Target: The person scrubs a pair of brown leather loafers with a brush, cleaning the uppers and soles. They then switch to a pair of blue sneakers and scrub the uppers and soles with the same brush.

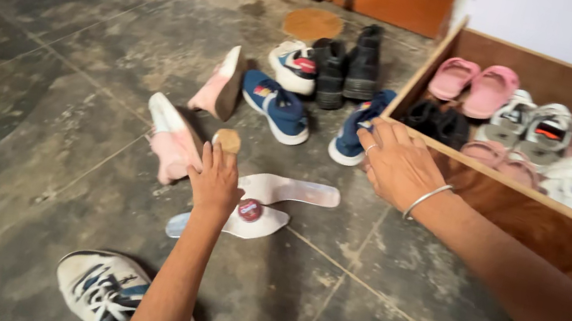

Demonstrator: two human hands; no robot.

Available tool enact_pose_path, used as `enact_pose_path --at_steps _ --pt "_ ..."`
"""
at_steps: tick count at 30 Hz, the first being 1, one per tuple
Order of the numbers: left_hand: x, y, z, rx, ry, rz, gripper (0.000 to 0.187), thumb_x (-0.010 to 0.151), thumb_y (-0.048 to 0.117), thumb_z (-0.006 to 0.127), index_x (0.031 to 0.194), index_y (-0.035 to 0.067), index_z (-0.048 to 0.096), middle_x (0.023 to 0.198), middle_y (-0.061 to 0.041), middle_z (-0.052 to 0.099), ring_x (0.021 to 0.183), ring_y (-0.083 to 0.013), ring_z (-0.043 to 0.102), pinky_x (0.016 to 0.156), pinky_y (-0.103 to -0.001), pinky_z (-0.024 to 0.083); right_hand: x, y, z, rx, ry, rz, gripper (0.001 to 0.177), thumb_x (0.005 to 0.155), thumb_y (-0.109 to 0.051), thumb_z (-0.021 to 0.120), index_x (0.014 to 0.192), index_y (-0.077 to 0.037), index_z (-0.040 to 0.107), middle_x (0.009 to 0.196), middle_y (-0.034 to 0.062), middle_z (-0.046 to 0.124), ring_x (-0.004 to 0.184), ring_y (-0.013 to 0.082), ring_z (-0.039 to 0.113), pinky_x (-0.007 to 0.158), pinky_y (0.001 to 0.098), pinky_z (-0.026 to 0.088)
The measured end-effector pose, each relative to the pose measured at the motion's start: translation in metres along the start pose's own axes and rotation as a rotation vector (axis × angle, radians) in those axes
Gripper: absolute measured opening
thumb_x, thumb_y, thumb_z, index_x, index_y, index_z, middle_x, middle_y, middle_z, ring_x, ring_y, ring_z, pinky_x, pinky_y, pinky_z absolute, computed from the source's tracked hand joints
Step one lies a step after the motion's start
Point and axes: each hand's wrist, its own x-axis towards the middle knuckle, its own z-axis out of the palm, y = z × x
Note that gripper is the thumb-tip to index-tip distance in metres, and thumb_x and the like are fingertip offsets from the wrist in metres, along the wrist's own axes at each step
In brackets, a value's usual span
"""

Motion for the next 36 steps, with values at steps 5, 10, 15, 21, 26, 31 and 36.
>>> enact_pose_path --at_steps 5,10,15,21,26,31,36 --pt "-0.002 -0.040 0.040 -0.234 -0.089 -0.255 0.074 0.084 0.043 0.079 0.144 0.013 0.047 0.154 -0.012 0.042 0.148 -0.0336 0.035 0.104 -0.064 0.042 0.011 -0.023 0.035 0.030 -0.179 0.076 0.064 0.076 -0.023 0.074 0.136 -0.010 0.055 0.142 0.0154 0.050 0.125 0.0310 0.051 0.084 0.0473 0.049" --pt "-0.013 -0.033 0.064 -0.255 -0.022 -0.127 0.068 0.075 0.035 0.080 0.134 0.016 0.051 0.149 -0.012 0.046 0.140 -0.0337 0.039 0.097 -0.064 0.042 0.007 -0.028 0.058 0.116 -0.222 0.116 0.064 0.078 -0.021 0.073 0.138 -0.008 0.053 0.144 0.0160 0.048 0.126 0.0340 0.050 0.088 0.0495 0.049" --pt "-0.045 -0.001 0.050 -0.281 -0.045 -0.011 0.041 0.097 0.012 0.059 0.137 0.016 0.054 0.112 -0.015 0.071 0.094 -0.0375 0.071 0.081 -0.053 0.054 -0.016 -0.052 0.069 0.283 -0.227 0.106 0.060 0.083 -0.016 0.069 0.141 -0.010 0.053 0.146 0.0121 0.050 0.131 0.0320 0.050 0.099 0.0490 0.048" --pt "-0.087 0.001 -0.004 -0.374 0.025 0.056 0.056 0.083 -0.004 0.059 0.135 0.014 0.056 0.119 -0.013 0.066 0.087 -0.0379 0.071 0.071 -0.050 0.055 -0.032 -0.094 0.060 0.270 -0.288 0.000 0.070 0.079 -0.021 0.073 0.144 -0.009 0.051 0.147 0.0171 0.043 0.132 0.0348 0.043 0.095 0.0507 0.044" --pt "-0.074 0.010 -0.034 -0.295 0.203 0.269 0.046 0.072 0.001 0.067 0.116 0.013 0.063 0.153 -0.015 0.045 0.131 -0.0319 0.048 0.096 -0.058 0.046 -0.028 -0.092 0.047 0.257 -0.253 -0.002 0.065 0.078 -0.019 0.074 0.139 -0.008 0.053 0.149 0.0166 0.043 0.134 0.0338 0.043 0.096 0.0493 0.045" --pt "-0.040 0.037 -0.041 -0.044 0.210 0.385 0.042 0.078 0.007 0.069 0.119 0.013 0.065 0.163 -0.013 0.031 0.153 -0.0297 0.021 0.103 -0.073 0.034 -0.026 -0.060 0.045 0.221 -0.239 0.135 0.068 0.076 -0.018 0.075 0.139 -0.008 0.053 0.148 0.0157 0.044 0.134 0.0325 0.044 0.093 0.0503 0.046" --pt "0.015 0.064 -0.039 0.044 0.133 0.458 0.044 0.079 0.011 0.068 0.123 0.012 0.064 0.163 -0.014 0.030 0.153 -0.0305 0.020 0.106 -0.072 0.034 -0.030 -0.006 0.064 0.156 -0.179 0.242 0.069 0.076 -0.019 0.075 0.140 -0.009 0.053 0.146 0.0164 0.047 0.134 0.0344 0.044 0.095 0.0516 0.046"
